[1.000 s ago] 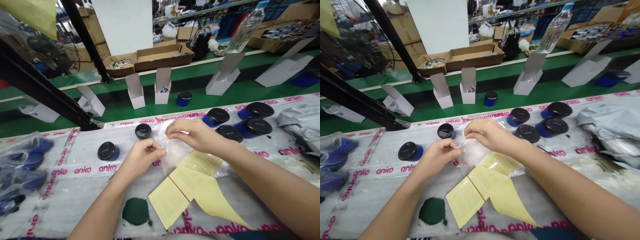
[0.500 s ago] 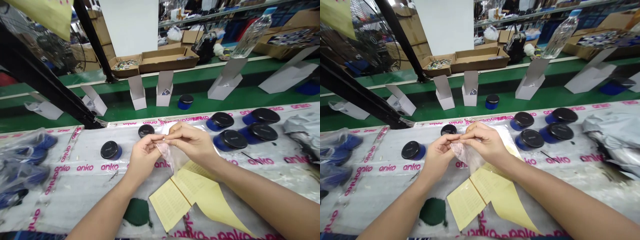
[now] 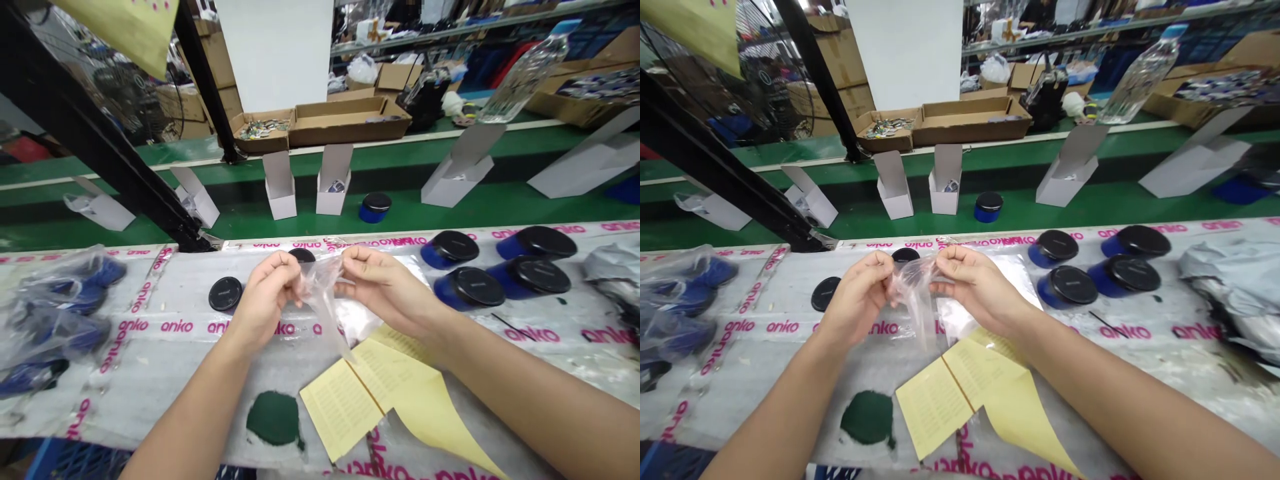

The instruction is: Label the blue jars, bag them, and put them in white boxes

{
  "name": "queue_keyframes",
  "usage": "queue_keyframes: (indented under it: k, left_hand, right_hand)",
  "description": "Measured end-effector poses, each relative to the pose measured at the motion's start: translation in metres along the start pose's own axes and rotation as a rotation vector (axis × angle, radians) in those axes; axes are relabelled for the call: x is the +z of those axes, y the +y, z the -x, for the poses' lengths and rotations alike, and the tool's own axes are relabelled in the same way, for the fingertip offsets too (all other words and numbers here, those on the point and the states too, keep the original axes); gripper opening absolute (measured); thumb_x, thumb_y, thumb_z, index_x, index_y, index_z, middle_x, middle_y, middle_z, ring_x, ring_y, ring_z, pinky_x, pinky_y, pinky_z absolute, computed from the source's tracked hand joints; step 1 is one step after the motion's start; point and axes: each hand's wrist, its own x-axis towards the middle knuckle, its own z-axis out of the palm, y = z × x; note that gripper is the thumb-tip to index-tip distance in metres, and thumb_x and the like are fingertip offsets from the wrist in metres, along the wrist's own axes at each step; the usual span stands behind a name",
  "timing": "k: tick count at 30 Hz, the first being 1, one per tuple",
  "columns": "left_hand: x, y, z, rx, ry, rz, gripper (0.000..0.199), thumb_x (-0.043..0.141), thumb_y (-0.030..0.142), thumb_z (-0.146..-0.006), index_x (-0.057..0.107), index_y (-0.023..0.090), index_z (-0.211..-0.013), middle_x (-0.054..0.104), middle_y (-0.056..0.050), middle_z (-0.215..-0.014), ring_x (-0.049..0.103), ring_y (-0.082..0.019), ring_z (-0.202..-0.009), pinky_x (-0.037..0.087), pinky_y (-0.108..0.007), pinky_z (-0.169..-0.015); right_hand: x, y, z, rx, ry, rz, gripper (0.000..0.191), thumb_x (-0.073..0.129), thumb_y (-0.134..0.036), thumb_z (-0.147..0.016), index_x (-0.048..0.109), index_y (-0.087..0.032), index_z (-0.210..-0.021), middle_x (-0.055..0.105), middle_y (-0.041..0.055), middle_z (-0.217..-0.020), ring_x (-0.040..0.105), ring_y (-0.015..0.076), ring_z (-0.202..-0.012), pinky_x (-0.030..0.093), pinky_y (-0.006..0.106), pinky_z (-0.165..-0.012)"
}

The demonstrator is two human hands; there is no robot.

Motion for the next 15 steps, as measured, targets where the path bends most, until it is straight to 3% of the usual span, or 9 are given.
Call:
queue_keyframes:
  k: [3, 7, 11, 15]
  left_hand:
    - [0.000, -0.006, -0.003, 0.077, 0.171, -0.209, 0.015, 0.062, 0.029, -0.085, 0.051, 0.021, -0.077, 0.053, 0.006, -0.061, 0.047, -0.008, -0.042, 0.038, -0.019, -0.039]
    - [-0.001, -0.015, -0.007, 0.109, 0.304, -0.435, 0.016, 0.056, 0.035, -0.092, 0.048, 0.023, -0.084, 0.057, 0.007, -0.065, 0.046, -0.008, -0.033, 0.036, -0.020, -0.033]
    - [-0.009, -0.021, -0.013, 0.099, 0.363, -0.619, 0.017, 0.048, 0.038, -0.098, 0.044, 0.025, -0.089, 0.058, 0.007, -0.062, 0.049, -0.010, -0.034, 0.038, -0.021, -0.036]
    - [-0.017, -0.025, -0.024, 0.058, 0.355, -0.740, 0.014, 0.042, 0.031, -0.100, 0.041, 0.025, -0.088, 0.059, 0.006, -0.061, 0.055, -0.014, -0.038, 0.043, -0.025, -0.045]
  right_hand:
    - [0.009, 0.002, -0.010, 0.031, 0.055, 0.165, 0.024, 0.075, -0.037, -0.081, 0.057, -0.021, -0.077, 0.062, -0.0004, -0.073, 0.062, 0.0145, -0.065, 0.058, 0.035, -0.067]
    - [0.019, 0.011, -0.030, -0.003, 0.187, 0.380, 0.013, 0.066, -0.026, -0.083, 0.055, -0.021, -0.076, 0.060, -0.0003, -0.076, 0.059, 0.0120, -0.056, 0.056, 0.030, -0.053]
    - [0.017, 0.017, -0.050, -0.019, 0.240, 0.554, 0.009, 0.057, -0.018, -0.084, 0.053, -0.022, -0.076, 0.059, -0.0014, -0.065, 0.057, 0.0125, -0.050, 0.046, 0.025, -0.043]
    - [0.008, 0.012, -0.066, -0.047, 0.178, 0.827, 0.018, 0.063, -0.011, -0.074, 0.053, -0.021, -0.064, 0.053, -0.0025, -0.051, 0.053, 0.0144, -0.047, 0.037, 0.025, -0.045]
